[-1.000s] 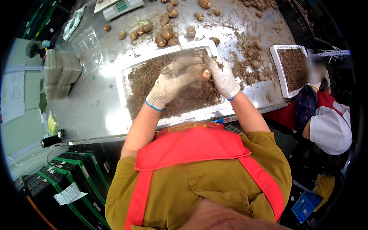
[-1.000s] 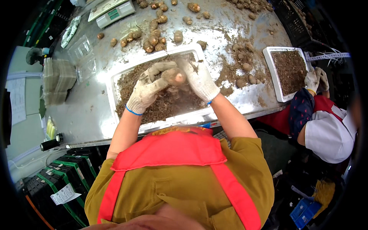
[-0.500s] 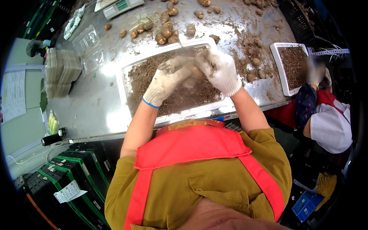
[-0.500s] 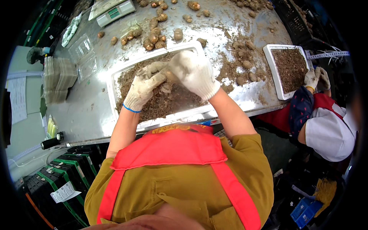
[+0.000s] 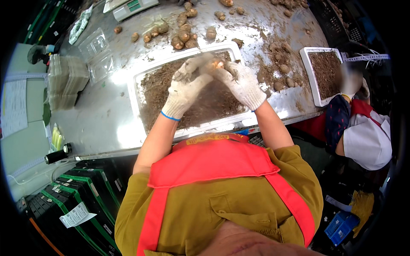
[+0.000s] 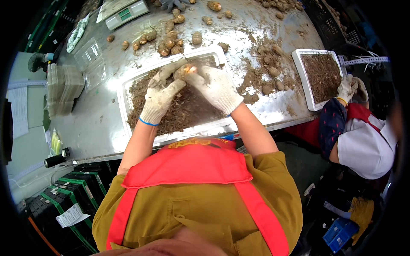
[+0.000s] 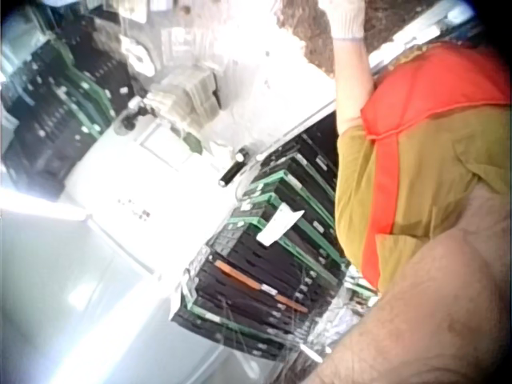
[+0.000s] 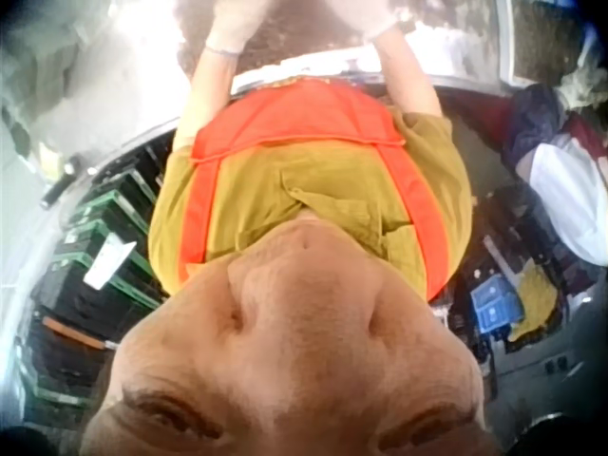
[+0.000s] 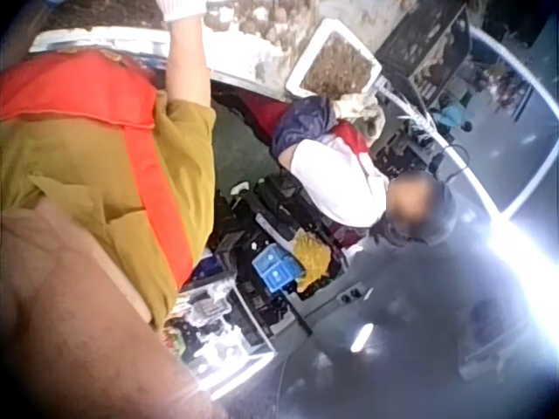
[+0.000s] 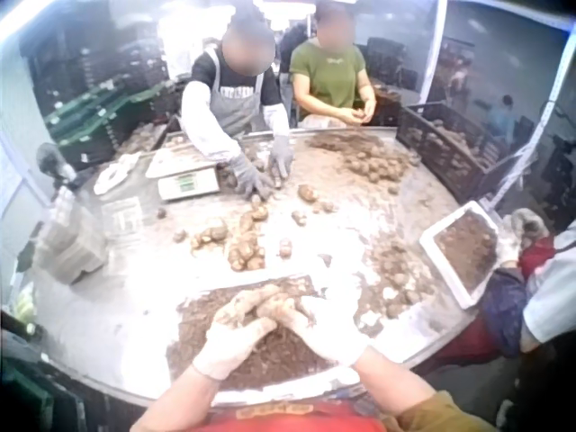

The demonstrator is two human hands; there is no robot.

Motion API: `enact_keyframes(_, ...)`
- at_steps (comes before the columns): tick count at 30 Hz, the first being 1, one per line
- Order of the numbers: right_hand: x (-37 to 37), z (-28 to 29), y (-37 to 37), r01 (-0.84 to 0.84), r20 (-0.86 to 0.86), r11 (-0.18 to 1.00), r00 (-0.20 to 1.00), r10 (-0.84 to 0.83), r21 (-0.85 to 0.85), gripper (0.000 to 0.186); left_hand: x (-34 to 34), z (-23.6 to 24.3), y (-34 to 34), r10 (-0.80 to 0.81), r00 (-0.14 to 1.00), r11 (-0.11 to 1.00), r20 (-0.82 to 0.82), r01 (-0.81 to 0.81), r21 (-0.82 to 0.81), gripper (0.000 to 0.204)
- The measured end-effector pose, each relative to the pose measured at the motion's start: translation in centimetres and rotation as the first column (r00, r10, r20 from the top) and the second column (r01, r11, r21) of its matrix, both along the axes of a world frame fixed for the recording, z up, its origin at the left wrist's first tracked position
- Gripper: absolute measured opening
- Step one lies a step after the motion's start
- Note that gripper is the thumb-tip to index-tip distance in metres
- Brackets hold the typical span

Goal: The person cleans small root vegetables by hand, rubbing each one against a tray of loose soil-like material to remove dirt. The person handles the vegetables one at a time, rotating them to clean all sides, and places the cleaned items on the metal table. A second person works alongside at a separate station.

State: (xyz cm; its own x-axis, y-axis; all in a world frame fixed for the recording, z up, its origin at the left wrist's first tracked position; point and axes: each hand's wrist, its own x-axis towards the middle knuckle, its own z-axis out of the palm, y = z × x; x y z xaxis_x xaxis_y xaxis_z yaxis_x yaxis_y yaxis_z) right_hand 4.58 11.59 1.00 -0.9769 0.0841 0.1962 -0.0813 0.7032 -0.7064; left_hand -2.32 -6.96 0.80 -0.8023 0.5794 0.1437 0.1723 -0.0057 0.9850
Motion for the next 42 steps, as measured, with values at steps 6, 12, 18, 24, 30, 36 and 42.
enact_keyframes(6,-0.4,0.7,-2.4,0.003,-0.231,0.996,0.973,-0.022,-0.084,0.034,0.0,1.0,-0.5,0.075,0.912,0.966,-0.404,-0.168,-0.199,0.048)
enact_keyframes(12,-0.5,3.4,-0.4,-0.058,-0.159,0.804,0.986,-0.045,-0.592,0.022,0.5,2.8,-0.1,0.078,0.996,0.992,0.038,-0.074,-0.107,0.047)
enact_keyframes(18,-2.2,2.4,0.9,0.038,-0.027,0.820,0.998,-0.064,-0.572,0.030,0.8,2.4,0.0,-0.014,0.911,0.993,0.413,-0.036,0.112,0.050)
enact_keyframes(24,-2.7,-1.4,0.8,0.065,-0.069,0.979,0.994,-0.080,-0.193,0.029,0.5,-0.4,-0.4,-0.323,0.781,0.871,0.535,0.024,0.491,0.054)
enact_keyframes(30,-0.6,-0.2,1.0,0.052,0.074,0.882,0.997,-0.020,-0.469,0.036,0.6,0.3,0.4,-0.165,0.819,0.891,0.549,-0.115,0.440,0.053)
enact_keyframes(36,-0.6,1.6,0.4,-0.122,0.145,0.991,0.981,0.128,-0.050,0.046,0.5,0.8,-0.7,0.076,0.946,0.960,-0.314,-0.154,-0.234,0.053)
enact_keyframes(42,-0.6,1.7,0.6,-0.123,0.203,0.966,0.964,0.170,-0.226,0.029,0.0,1.3,-1.4,0.030,0.964,0.978,-0.264,-0.083,-0.193,0.053)
